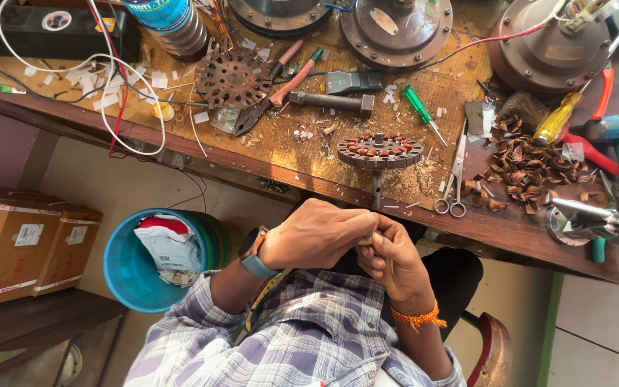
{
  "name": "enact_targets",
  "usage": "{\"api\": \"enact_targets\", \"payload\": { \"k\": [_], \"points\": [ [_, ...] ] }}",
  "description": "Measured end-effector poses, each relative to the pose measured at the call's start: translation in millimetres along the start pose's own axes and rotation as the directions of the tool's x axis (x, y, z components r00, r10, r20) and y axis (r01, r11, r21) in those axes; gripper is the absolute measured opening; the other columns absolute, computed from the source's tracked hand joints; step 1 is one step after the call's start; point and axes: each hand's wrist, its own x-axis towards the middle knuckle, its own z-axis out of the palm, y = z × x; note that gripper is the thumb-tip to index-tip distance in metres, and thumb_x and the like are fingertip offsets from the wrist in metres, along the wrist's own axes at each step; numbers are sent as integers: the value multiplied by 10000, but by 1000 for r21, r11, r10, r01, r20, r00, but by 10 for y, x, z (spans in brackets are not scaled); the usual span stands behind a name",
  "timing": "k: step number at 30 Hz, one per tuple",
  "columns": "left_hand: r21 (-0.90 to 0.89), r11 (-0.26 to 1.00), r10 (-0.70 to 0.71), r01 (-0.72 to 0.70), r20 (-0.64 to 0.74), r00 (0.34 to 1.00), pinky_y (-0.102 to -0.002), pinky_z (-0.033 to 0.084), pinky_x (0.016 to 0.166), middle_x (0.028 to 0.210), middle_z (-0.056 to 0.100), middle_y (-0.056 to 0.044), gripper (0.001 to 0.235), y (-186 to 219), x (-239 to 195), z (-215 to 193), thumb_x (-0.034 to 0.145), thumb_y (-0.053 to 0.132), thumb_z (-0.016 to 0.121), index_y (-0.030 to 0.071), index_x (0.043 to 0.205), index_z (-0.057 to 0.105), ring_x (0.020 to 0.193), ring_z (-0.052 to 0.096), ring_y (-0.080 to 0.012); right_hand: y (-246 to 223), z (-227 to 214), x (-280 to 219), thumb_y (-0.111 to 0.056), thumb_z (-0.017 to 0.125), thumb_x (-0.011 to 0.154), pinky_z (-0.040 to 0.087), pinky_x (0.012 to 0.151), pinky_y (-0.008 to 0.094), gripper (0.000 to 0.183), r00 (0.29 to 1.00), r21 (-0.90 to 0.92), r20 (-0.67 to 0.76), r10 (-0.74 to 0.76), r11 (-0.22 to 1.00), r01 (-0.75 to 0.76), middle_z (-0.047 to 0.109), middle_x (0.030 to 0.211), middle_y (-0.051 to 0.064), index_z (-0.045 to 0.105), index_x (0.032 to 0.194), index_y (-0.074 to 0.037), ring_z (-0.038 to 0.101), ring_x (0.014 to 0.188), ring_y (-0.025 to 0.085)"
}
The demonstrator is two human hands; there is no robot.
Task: The person works on a circular electrical component, likely a motor stator, using a screwdriver to adjust or secure copper windings. They rotate the component and use their fingers to manipulate the windings while seated at a cluttered workbench.
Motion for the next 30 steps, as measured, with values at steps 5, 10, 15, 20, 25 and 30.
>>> {"api": "enact_targets", "payload": {
  "k": [5, 10, 15, 20, 25, 30],
  "points": [
    [-50, 999, 2, -4, -41, 999, -384, 524, 663, 940, 639, -42, 219, -58, 63, 88, 945, 180, 684, 115, 1123, 574, 855, 690, -269, -20, -99, -7, -165, 748, 978, 433, 552, 186, 235, 999, -11, 11, -43, 999, 43, 619, 842, 58, 593, 1014, 8, 529, 620, 54],
    [-92, 995, 31, -33, -26, 999, -367, 554, 852, 1069, 671, -23, 349, -100, 149, -37, 946, 359, 738, 142, 1191, 618, 1031, 669, -240, -116, -168, -200, -177, 758, 971, 436, 553, 218, 248, 984, -73, 66, -165, 983, 170, 619, 832, 75, 545, 964, -50, 545, 631, 108],
    [210, 974, 119, -80, -183, 976, -434, 478, 1119, 1334, 598, -37, 551, -350, 229, -291, 874, 486, 800, 175, 1290, 617, 1290, 539, -286, -75, -249, -386, -187, 763, 984, 432, 559, 247, 254, 960, -32, 114, -255, 965, 260, 605, 788, 85, 548, 1000, -52, 524, 633, 124],
    [277, 961, 51, 3, -187, 981, -506, 399, 1161, 1437, 525, -45, 764, -659, 274, -384, 744, 554, 852, 188, 1359, 585, 1377, 435, -330, 15, -319, -479, -185, 757, 985, 443, 570, 255, 242, 960, -97, 106, -261, 958, 271, 606, 788, 76, 555, 989, -54, 514, 654, 109],
    [222, 972, -48, 76, -132, 990, -497, 400, 1152, 1446, 536, -13, 807, -887, 288, -289, 657, 506, 867, 189, 1343, 585, 1400, 426, -315, 47, -352, -538, -206, 756, 958, 472, 598, 273, 255, 977, -233, 77, -199, 949, 212, 626, 796, 104, 554, 959, -50, 539, 670, 138],
    [251, 954, -144, 164, -96, 985, -488, 393, 1137, 1428, 546, -24, 608, -925, 275, -79, 772, 257, 875, 164, 1307, 602, 1432, 431, -303, 68, -371, -552, -195, 750, 977, 477, 633, 274, 252, 976, -298, 19, -219, 930, 214, 608, 801, 85, 548, 932, -50, 551, 713, 141]
  ]
}}
